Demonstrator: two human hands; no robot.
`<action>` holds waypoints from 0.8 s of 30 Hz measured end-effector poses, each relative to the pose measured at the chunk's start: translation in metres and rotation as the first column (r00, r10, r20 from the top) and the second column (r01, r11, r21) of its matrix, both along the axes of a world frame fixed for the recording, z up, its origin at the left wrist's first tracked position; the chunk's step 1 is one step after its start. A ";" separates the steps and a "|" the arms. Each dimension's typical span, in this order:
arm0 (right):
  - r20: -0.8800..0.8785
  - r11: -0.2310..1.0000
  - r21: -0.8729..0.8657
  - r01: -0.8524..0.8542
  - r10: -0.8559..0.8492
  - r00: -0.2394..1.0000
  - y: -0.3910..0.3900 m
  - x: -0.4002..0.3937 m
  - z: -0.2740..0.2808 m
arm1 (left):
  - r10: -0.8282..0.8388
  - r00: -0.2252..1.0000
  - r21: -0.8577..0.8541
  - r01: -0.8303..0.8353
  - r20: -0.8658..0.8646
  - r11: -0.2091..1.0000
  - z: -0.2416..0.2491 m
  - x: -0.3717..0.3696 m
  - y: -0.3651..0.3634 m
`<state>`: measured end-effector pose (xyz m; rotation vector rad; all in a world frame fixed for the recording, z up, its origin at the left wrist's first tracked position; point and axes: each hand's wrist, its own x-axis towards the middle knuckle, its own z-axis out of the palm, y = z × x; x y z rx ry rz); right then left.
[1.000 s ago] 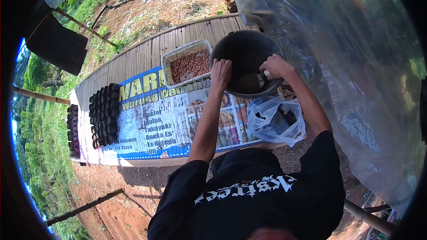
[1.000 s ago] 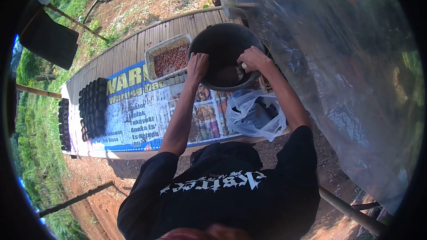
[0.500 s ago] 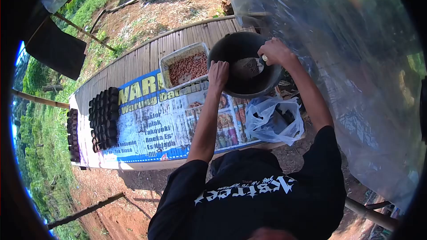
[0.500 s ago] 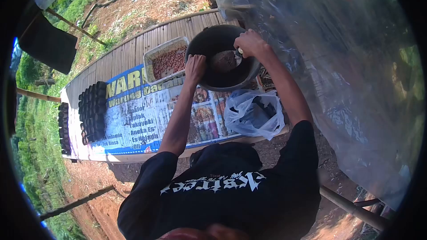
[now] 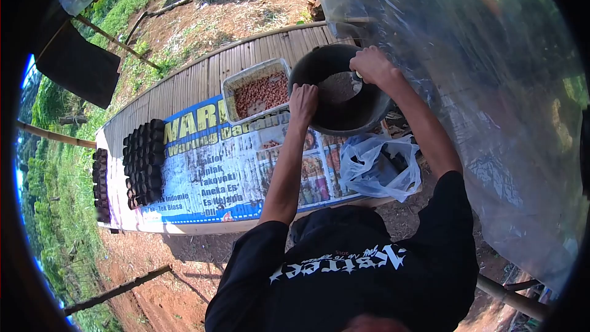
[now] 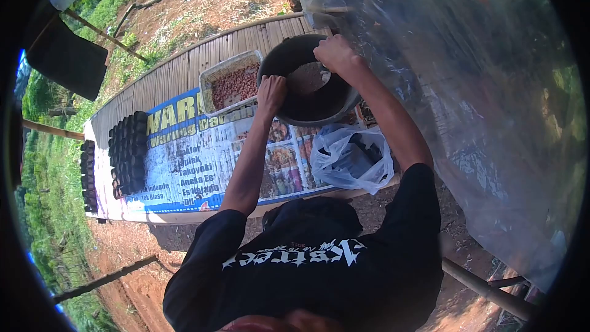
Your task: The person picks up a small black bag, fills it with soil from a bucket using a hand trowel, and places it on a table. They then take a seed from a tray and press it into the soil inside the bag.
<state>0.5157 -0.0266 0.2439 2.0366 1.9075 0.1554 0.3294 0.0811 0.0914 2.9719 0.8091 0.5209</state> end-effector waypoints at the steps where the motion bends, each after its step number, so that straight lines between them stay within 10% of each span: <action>1: 0.046 1.000 0.016 -0.001 0.001 0.999 0.000 -0.005 0.003 | 0.000 1.000 0.000 0.000 -0.003 1.000 0.000 0.000 0.000; 14: 0.084 0.914 0.234 0.332 -0.359 0.930 0.005 0.013 -0.115 | -0.012 0.995 -0.001 0.012 0.096 1.000 -0.003 -0.001 0.000; 24: -0.113 0.994 -0.101 -0.033 0.022 0.993 -0.015 0.008 -0.138 | 0.012 1.000 -0.038 -0.011 0.027 0.999 -0.001 0.002 0.001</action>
